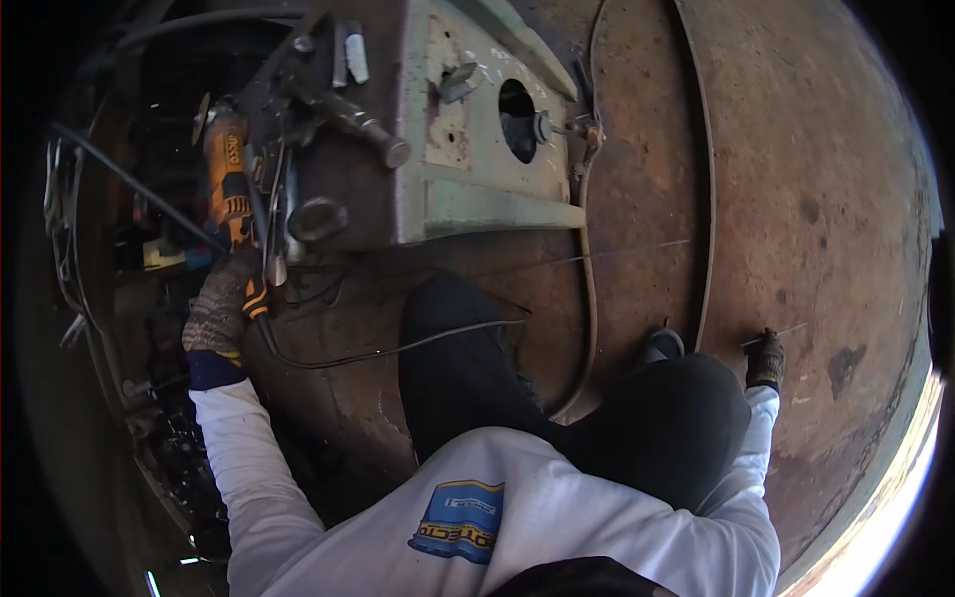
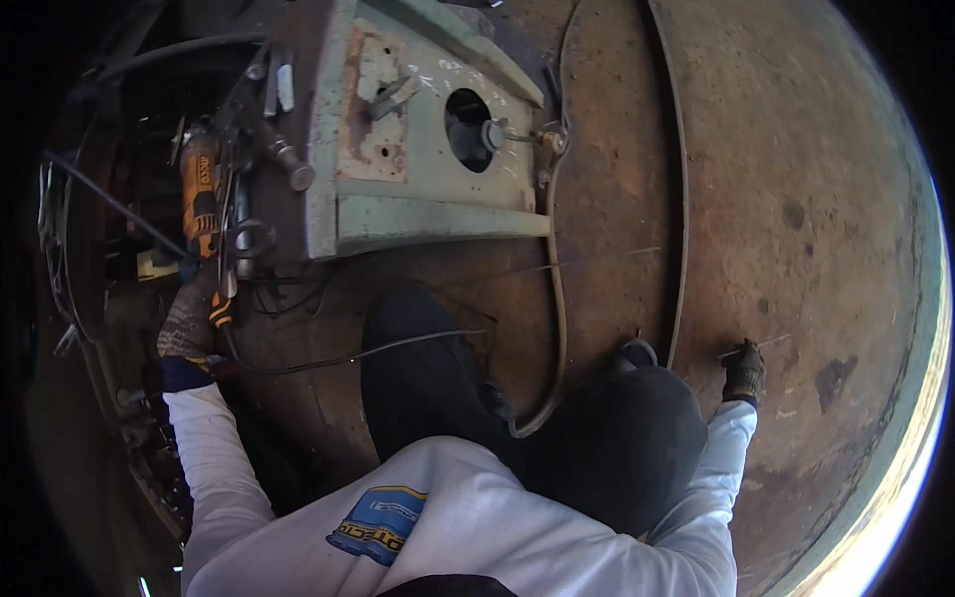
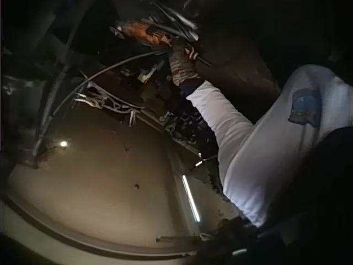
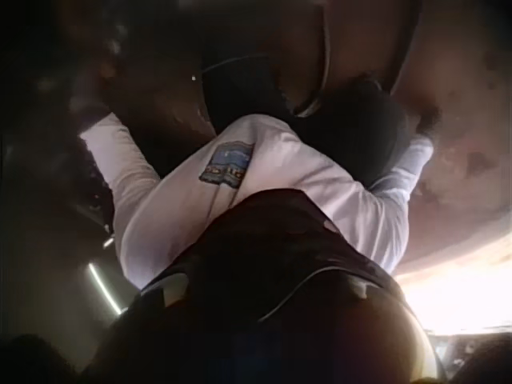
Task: The person measures a metal wire with a tape measure, cuts a piece of metal rod using an angle grinder, and then uses pliers to hold and position metal components on a welding jig.
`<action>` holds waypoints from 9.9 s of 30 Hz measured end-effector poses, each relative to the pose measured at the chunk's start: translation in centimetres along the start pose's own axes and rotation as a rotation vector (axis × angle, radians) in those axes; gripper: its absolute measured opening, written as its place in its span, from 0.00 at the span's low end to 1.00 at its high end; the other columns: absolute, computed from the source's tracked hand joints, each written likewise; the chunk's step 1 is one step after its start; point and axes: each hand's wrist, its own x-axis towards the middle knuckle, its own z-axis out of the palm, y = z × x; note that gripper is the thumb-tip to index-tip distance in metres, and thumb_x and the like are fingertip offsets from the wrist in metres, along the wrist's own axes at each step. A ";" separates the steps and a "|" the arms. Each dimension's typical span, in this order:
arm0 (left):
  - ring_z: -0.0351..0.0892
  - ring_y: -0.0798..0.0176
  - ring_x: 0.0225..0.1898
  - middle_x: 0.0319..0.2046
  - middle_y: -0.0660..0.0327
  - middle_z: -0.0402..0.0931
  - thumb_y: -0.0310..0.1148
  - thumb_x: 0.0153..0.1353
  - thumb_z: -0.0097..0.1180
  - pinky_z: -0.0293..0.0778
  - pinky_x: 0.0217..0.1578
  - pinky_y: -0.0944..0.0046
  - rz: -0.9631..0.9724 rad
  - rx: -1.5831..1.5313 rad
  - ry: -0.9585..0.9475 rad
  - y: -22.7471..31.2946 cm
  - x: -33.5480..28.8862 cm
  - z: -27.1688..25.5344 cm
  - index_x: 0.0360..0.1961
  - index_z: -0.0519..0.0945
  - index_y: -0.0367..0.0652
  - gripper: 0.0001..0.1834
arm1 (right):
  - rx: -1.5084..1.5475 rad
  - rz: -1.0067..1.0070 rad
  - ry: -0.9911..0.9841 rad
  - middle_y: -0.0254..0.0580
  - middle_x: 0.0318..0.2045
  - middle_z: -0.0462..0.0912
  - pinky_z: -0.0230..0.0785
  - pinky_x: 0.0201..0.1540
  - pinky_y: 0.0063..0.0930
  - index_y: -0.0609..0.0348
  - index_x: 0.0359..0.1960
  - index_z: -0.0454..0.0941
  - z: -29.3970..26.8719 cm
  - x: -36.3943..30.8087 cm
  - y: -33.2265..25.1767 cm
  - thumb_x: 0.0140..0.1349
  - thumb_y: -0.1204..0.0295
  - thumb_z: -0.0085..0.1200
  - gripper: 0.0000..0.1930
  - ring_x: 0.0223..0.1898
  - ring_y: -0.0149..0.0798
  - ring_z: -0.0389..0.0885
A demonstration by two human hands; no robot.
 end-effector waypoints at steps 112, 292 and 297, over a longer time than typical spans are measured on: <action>0.81 0.67 0.39 0.37 0.60 0.81 0.23 0.63 0.57 0.79 0.41 0.67 -0.247 -0.908 -0.473 17.3 5.5 -21.2 0.46 0.79 0.39 0.10 | -0.076 -0.464 -1.145 0.37 0.47 0.76 0.72 0.40 0.22 0.56 0.70 0.60 30.8 -78.3 -44.9 0.69 0.76 0.50 0.27 0.39 0.28 0.75; 0.76 0.49 0.56 0.52 0.57 0.78 0.44 0.64 0.53 0.73 0.56 0.47 0.907 0.745 -0.008 18.6 9.5 -25.9 0.50 0.80 0.55 0.16 | -0.711 -1.164 -1.365 0.47 0.54 0.80 0.72 0.60 0.29 0.61 0.67 0.64 42.2 -77.2 -52.7 0.67 0.72 0.55 0.27 0.53 0.39 0.80; 0.74 0.48 0.57 0.54 0.55 0.76 0.44 0.63 0.54 0.72 0.58 0.48 0.750 0.523 0.043 17.3 6.7 -25.3 0.58 0.76 0.55 0.22 | -0.863 -1.593 -1.070 0.47 0.48 0.82 0.75 0.55 0.26 0.66 0.64 0.67 42.4 -78.3 -51.0 0.67 0.75 0.54 0.24 0.48 0.37 0.82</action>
